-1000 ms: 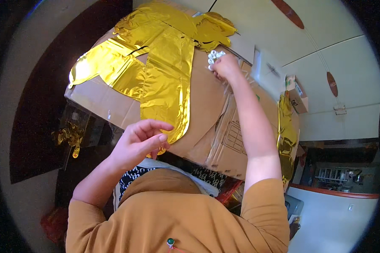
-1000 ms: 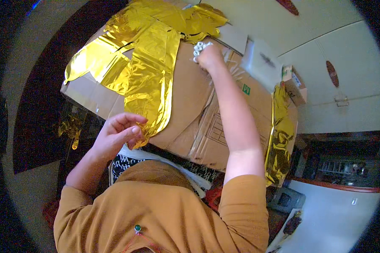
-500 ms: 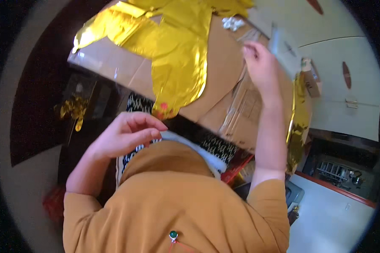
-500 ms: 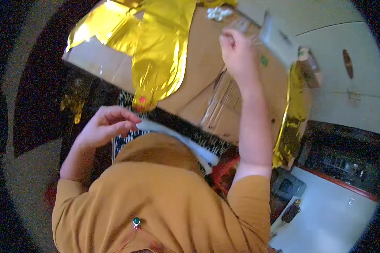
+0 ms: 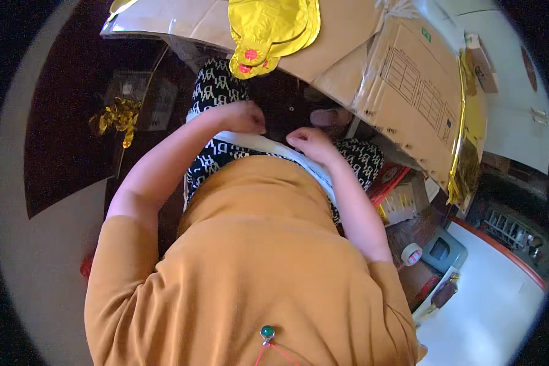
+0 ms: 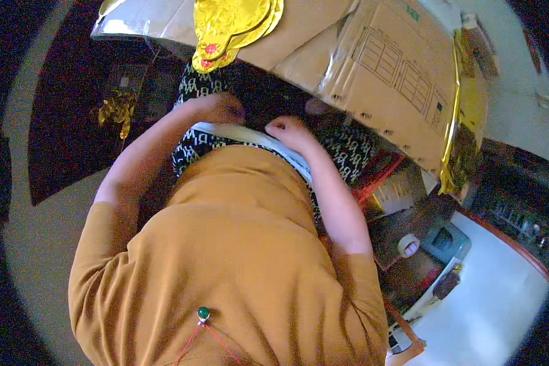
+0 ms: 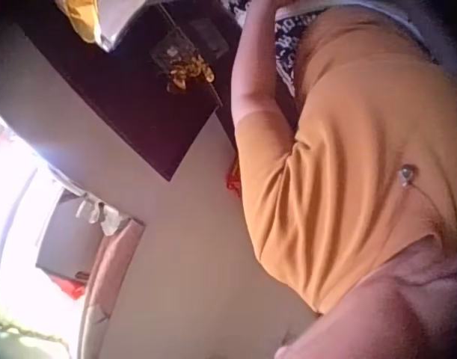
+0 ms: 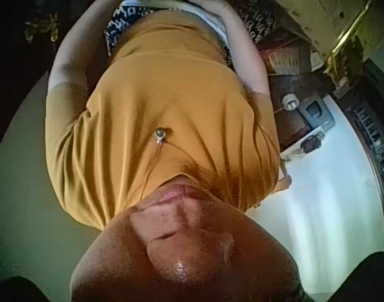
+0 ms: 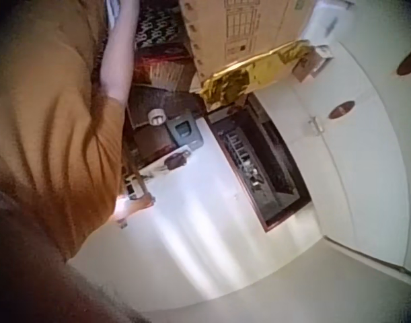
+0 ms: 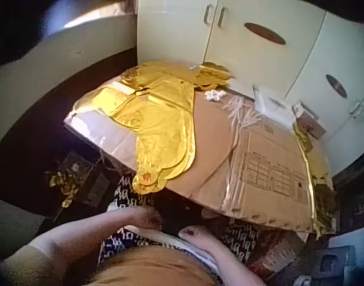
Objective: Attaching small white plastic components to a long white wire for assembly.
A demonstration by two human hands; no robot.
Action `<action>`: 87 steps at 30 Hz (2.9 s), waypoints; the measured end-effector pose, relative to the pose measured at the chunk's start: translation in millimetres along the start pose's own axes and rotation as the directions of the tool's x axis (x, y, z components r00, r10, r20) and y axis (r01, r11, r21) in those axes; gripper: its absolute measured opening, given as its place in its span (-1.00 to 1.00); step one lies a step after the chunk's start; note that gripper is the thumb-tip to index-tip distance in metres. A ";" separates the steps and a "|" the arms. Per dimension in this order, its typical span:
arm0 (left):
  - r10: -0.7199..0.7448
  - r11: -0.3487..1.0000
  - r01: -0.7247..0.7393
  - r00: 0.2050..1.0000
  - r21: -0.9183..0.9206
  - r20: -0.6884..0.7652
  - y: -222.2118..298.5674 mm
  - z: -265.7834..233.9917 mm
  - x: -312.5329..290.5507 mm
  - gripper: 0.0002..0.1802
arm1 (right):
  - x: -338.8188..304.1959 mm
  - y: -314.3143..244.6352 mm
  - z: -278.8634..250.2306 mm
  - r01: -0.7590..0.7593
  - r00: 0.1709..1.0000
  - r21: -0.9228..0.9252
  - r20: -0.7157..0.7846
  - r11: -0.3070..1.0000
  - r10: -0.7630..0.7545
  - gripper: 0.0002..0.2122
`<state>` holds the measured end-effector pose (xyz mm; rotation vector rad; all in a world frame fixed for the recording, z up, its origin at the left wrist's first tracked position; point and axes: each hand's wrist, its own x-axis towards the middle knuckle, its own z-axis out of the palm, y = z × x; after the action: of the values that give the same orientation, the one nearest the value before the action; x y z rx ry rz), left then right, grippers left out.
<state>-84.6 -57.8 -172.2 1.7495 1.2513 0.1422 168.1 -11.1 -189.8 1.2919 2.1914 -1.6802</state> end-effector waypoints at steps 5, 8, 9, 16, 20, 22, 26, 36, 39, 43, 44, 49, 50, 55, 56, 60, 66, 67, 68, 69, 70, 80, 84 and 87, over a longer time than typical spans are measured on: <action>-0.034 0.995 0.021 0.991 0.099 0.129 -11.6 2.9 11.9 -0.67 | 11.6 -8.1 5.0 0.027 0.996 -0.025 0.089 0.999 -0.024 -0.66; 0.071 0.997 -0.071 0.997 -0.003 -0.017 -19.9 1.1 3.0 -0.72 | 10.5 -17.2 6.6 0.026 0.996 -0.022 0.083 0.999 -0.024 -0.66; 0.029 1.000 -0.029 1.000 -0.012 0.010 -17.9 0.8 0.6 -0.73 | 11.1 -19.6 6.4 0.035 0.996 -0.046 0.078 0.998 -0.032 -0.66; -0.038 0.997 0.034 0.997 0.065 0.063 1.7 -9.2 -9.4 -0.77 | 14.5 -25.9 14.0 0.125 0.983 -0.037 0.139 0.992 -0.118 -0.69; 0.011 1.000 -0.011 0.999 0.010 -0.047 -4.1 -16.3 -11.3 -0.81 | 15.3 -22.1 14.0 0.115 0.985 0.021 0.125 0.993 -0.117 -0.69; -0.036 0.998 0.034 0.999 -0.055 -0.041 -4.0 -17.0 -11.1 -0.81 | 13.2 -27.4 10.4 0.118 0.986 0.029 0.113 0.993 -0.120 -0.69; -0.023 0.999 0.019 0.996 -0.048 -0.086 2.5 -22.0 -11.0 -0.82 | 16.2 -31.3 10.6 0.125 0.990 0.009 0.067 0.992 -0.126 -0.73; -0.051 0.989 0.020 0.976 -0.146 -0.210 17.5 -25.4 -16.5 -0.79 | 13.8 -39.9 7.7 0.205 0.978 -0.001 -0.051 0.979 -0.205 -0.76; -0.043 0.992 0.009 0.964 -0.130 -0.261 20.0 -25.0 -18.3 -0.79 | 10.2 -47.6 8.8 0.219 0.972 0.012 -0.091 0.976 -0.217 -0.76; -0.070 0.991 0.037 0.960 -0.127 -0.272 25.4 -27.5 -20.1 -0.78 | 8.5 -60.2 8.2 0.230 0.967 0.079 -0.134 0.970 -0.218 -0.72; -0.082 0.989 0.044 0.959 -0.144 -0.270 26.7 -27.8 -20.3 -0.78 | 9.1 -60.4 8.4 0.232 0.965 0.067 -0.145 0.970 -0.220 -0.72; -0.077 0.978 -0.002 0.927 -0.210 -0.368 27.9 -21.8 -23.5 -0.79 | 6.6 -68.5 7.7 0.294 0.927 0.013 -0.248 0.956 -0.281 -0.80; -0.054 0.971 -0.049 0.909 -0.234 -0.413 31.3 -21.5 -24.5 -0.79 | 7.0 -67.4 8.5 0.316 0.910 0.021 -0.289 0.949 -0.297 -0.81; -0.118 0.931 -0.069 0.873 -0.360 -0.474 41.8 -20.4 -31.5 -0.81 | 3.9 -68.4 8.6 0.427 0.842 0.084 -0.401 0.901 -0.362 -0.82; -0.115 0.923 -0.092 0.861 -0.373 -0.496 45.7 -20.9 -32.6 -0.81 | 1.7 -70.3 7.5 0.416 0.849 0.070 -0.387 0.907 -0.360 -0.81; -0.047 0.971 -0.084 0.850 -0.224 -0.525 63.6 -26.3 -40.2 -0.73 | -10.2 -73.0 3.5 0.294 0.895 0.150 -0.390 0.944 -0.217 -0.83; 0.358 0.909 -0.209 0.833 0.360 -0.421 118.8 -20.7 -63.9 -0.88 | -71.8 -111.4 -7.7 0.399 0.867 0.148 -0.384 0.905 -0.319 -0.91; 0.413 0.877 -0.223 0.802 0.426 -0.431 129.6 -23.9 -69.3 -0.89 | -79.1 -111.2 -7.6 0.371 0.893 0.224 -0.354 0.901 -0.280 -0.91; 0.469 0.837 -0.229 0.766 0.497 -0.439 144.3 -32.0 -76.2 -0.87 | -84.1 -109.3 -8.1 0.346 0.914 0.294 -0.320 0.891 -0.249 -0.87; 0.505 0.814 -0.280 0.774 0.508 -0.383 153.2 -40.0 -79.9 -0.89 | -87.6 -113.5 -4.0 0.443 0.888 0.460 -0.346 0.770 -0.304 -0.76; 0.532 0.834 -0.384 0.751 0.397 -0.392 163.2 -49.4 -84.1 -0.91 | -89.6 -119.4 -2.6 0.515 0.857 0.603 -0.374 0.609 -0.353 -0.65; 0.333 0.926 -0.374 0.880 -0.062 -0.338 206.0 -136.7 -137.2 -0.89 | -148.9 -201.6 -80.9 0.664 0.657 -0.059 -0.431 0.746 -0.619 -0.84; 0.484 0.503 -0.548 0.819 -0.668 -0.308 213.5 -110.9 -135.3 -0.87 | -155.8 -206.6 -86.3 0.705 0.613 -0.196 -0.315 0.682 -0.724 -0.93; -0.064 0.170 -0.663 0.730 -0.729 -0.680 228.8 -109.3 -113.6 -0.87 | -149.1 -212.9 -69.2 0.795 0.532 -0.288 -0.090 0.533 -0.842 -0.94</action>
<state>-45.3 -86.3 101.3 0.7111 0.7278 1.5432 150.4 -44.2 76.6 0.3194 3.3477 -1.4243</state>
